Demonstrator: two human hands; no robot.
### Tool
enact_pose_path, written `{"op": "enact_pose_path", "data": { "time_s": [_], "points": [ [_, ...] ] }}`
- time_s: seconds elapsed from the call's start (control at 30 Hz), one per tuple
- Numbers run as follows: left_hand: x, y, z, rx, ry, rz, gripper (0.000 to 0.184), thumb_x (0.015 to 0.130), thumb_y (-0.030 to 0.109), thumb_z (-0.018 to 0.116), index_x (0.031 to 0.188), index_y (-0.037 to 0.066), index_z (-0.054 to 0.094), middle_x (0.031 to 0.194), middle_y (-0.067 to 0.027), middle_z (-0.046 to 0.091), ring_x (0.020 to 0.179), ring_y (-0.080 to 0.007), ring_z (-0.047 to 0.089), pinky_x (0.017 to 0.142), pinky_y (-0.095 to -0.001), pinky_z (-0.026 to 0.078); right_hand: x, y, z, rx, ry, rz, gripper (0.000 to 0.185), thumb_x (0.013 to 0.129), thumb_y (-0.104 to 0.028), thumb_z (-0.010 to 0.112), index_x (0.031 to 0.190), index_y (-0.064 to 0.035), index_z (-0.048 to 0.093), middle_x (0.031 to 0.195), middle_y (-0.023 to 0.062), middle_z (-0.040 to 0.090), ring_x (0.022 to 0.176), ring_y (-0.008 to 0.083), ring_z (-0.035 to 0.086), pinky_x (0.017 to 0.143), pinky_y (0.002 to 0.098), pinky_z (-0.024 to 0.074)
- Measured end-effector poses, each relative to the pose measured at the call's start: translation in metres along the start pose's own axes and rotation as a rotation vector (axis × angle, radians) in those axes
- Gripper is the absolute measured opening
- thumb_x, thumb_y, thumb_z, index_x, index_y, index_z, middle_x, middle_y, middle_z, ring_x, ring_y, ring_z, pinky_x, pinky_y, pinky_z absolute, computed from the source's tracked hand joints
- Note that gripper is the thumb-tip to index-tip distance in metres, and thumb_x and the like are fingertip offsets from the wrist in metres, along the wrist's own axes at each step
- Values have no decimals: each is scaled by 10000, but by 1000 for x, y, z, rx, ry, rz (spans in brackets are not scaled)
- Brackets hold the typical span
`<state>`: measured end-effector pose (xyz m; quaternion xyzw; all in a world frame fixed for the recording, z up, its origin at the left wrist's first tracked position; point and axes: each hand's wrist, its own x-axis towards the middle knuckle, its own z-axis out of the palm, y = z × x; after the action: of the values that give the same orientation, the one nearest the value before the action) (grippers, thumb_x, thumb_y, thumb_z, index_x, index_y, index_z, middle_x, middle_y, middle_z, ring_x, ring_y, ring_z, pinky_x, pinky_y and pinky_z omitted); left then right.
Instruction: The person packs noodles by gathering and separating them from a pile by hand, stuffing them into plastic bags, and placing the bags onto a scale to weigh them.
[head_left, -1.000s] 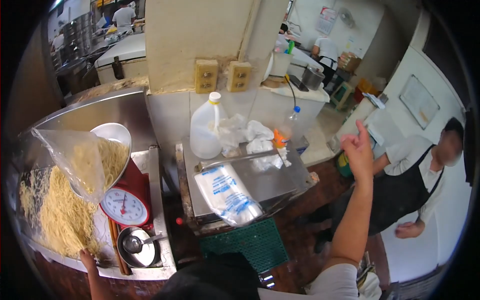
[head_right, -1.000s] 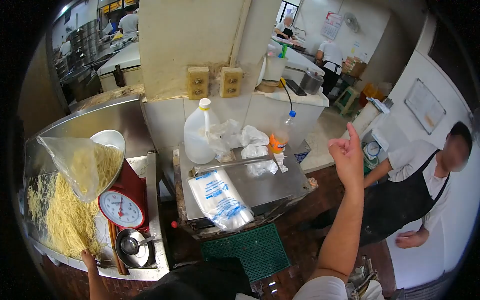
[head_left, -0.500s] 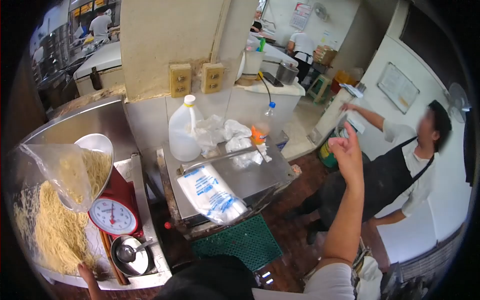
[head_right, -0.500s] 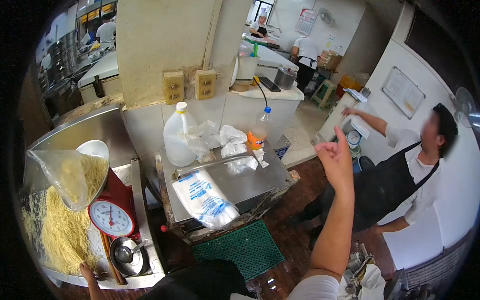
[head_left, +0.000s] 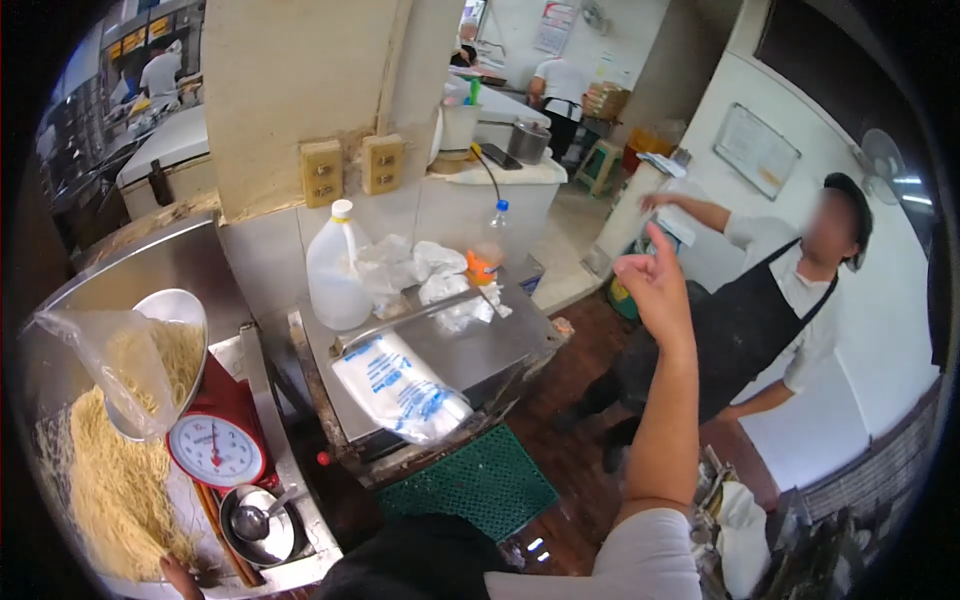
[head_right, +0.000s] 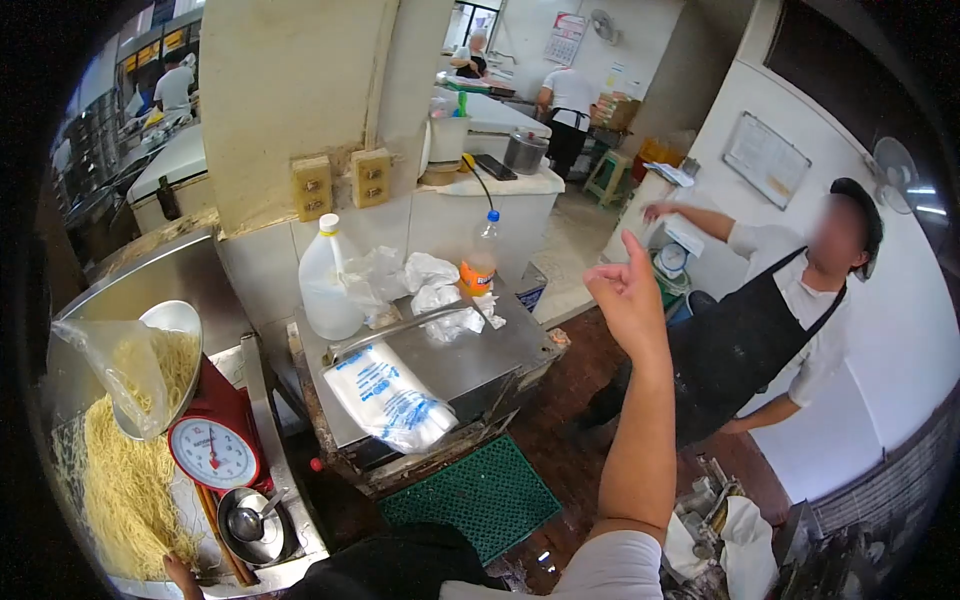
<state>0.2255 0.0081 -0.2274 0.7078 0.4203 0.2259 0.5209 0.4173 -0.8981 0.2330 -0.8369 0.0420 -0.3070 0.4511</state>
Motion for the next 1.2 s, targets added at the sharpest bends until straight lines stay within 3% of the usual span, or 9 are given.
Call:
{"op": "enact_pose_path", "data": {
  "time_s": [0.13,0.23,0.33,0.43,0.53,0.67,0.8,0.93,1.2],
  "points": [
    [-21,21,-1,264,-84,-75,675,878,487,527,1251,-59,389,994,-262,599,765,-340,619,584,-498,536,-1,0,1,97,-2,-28,742,811,-77,631,1416,-7,207,943,111,616,791,104,550,722,235,443],
    [-35,36,1,359,-61,37,596,885,434,543,1178,-78,456,999,-253,599,747,-320,621,579,-437,539,-2,-5,0,54,-6,-24,748,812,-79,634,1418,-8,201,942,106,618,784,98,552,717,233,443],
    [-17,28,-4,820,-43,213,582,900,420,518,1130,-114,499,1052,-275,583,868,-370,603,752,-430,518,-2,-4,-3,-2,-4,-38,740,817,-69,627,1416,-5,198,938,105,627,769,92,556,714,228,443],
    [-9,6,13,0,88,176,248,906,261,420,815,31,437,737,-92,463,597,-198,433,474,-360,424,-1,-9,-3,27,9,-52,738,825,-71,619,1417,-2,184,934,105,636,755,91,560,714,228,445],
    [-3,0,-5,298,-26,112,305,938,302,433,866,6,452,794,-117,490,705,-217,484,600,-369,464,4,-21,-4,10,15,-61,737,832,-63,606,1420,-2,165,932,108,640,754,91,563,715,230,447],
    [-4,-2,-2,84,-18,55,283,926,300,446,804,46,419,754,-75,448,668,-185,444,523,-322,439,18,-35,-3,8,47,-38,776,824,-104,624,1417,25,140,915,101,640,740,110,573,710,237,452],
    [2,-9,-3,253,57,168,309,894,243,450,725,-11,402,667,-131,398,629,-248,359,589,-405,369,33,-50,0,-55,118,38,816,815,-121,640,1421,31,115,857,91,632,705,111,555,701,239,451],
    [0,-10,-1,273,101,134,310,886,230,449,712,-22,399,644,-134,384,629,-248,336,614,-405,348,27,-64,13,-31,222,-247,808,827,-118,633,1423,32,110,837,75,614,697,95,542,670,235,434],
    [-13,7,8,225,95,150,295,877,237,466,696,12,408,623,-60,386,589,-185,355,550,-368,357,85,-54,0,-73,97,135,943,762,-276,701,1431,5,98,838,84,613,632,132,576,549,258,444]
  ]
}}
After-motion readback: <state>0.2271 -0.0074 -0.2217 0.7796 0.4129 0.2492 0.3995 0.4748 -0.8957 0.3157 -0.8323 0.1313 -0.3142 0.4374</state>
